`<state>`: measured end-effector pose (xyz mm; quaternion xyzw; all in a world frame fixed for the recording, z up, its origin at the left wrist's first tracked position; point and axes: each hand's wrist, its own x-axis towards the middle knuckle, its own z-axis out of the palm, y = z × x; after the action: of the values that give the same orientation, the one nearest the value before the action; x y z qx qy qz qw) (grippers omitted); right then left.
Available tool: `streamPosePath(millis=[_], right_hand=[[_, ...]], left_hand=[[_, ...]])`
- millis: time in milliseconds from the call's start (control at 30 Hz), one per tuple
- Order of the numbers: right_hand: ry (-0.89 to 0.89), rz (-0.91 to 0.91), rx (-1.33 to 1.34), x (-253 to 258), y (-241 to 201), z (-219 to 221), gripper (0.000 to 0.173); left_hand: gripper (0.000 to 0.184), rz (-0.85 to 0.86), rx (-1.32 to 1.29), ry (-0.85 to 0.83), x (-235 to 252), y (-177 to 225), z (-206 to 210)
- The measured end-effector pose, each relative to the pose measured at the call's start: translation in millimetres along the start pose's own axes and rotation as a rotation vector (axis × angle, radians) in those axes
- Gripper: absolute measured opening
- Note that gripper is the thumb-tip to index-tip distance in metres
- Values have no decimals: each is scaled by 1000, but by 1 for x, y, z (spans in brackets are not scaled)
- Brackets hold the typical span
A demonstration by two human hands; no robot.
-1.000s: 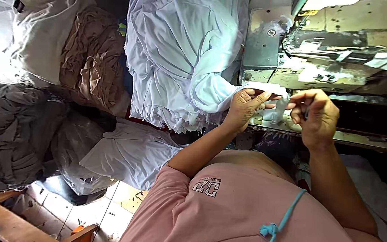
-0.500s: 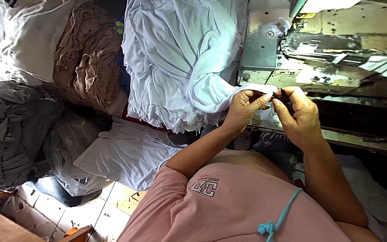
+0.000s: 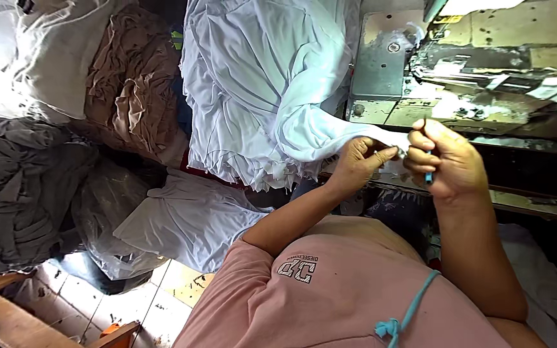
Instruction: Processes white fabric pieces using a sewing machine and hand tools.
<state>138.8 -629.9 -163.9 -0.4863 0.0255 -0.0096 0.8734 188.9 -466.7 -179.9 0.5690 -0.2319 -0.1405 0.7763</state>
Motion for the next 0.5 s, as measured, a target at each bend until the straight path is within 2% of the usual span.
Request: streamPosePath(millis=[67, 133, 233, 333, 500], right_hand=[[-13, -19, -44, -3, -6, -4, 29], [-19, -87, -250, -11, -5, 3, 19], [-20, -237, -486, -15, 6, 9, 9], [4, -332, -642, -13, 12, 12, 9], [35, -387, -840, -13, 12, 13, 16]], left_hand=[[12, -56, -60, 33, 1, -2, 1], [13, -116, -150, 118, 7, 4, -1], [15, -148, -291, 125, 10, 13, 1], [18, -144, -309, 108, 6, 15, 6], [20, -194, -327, 124, 1, 21, 10]])
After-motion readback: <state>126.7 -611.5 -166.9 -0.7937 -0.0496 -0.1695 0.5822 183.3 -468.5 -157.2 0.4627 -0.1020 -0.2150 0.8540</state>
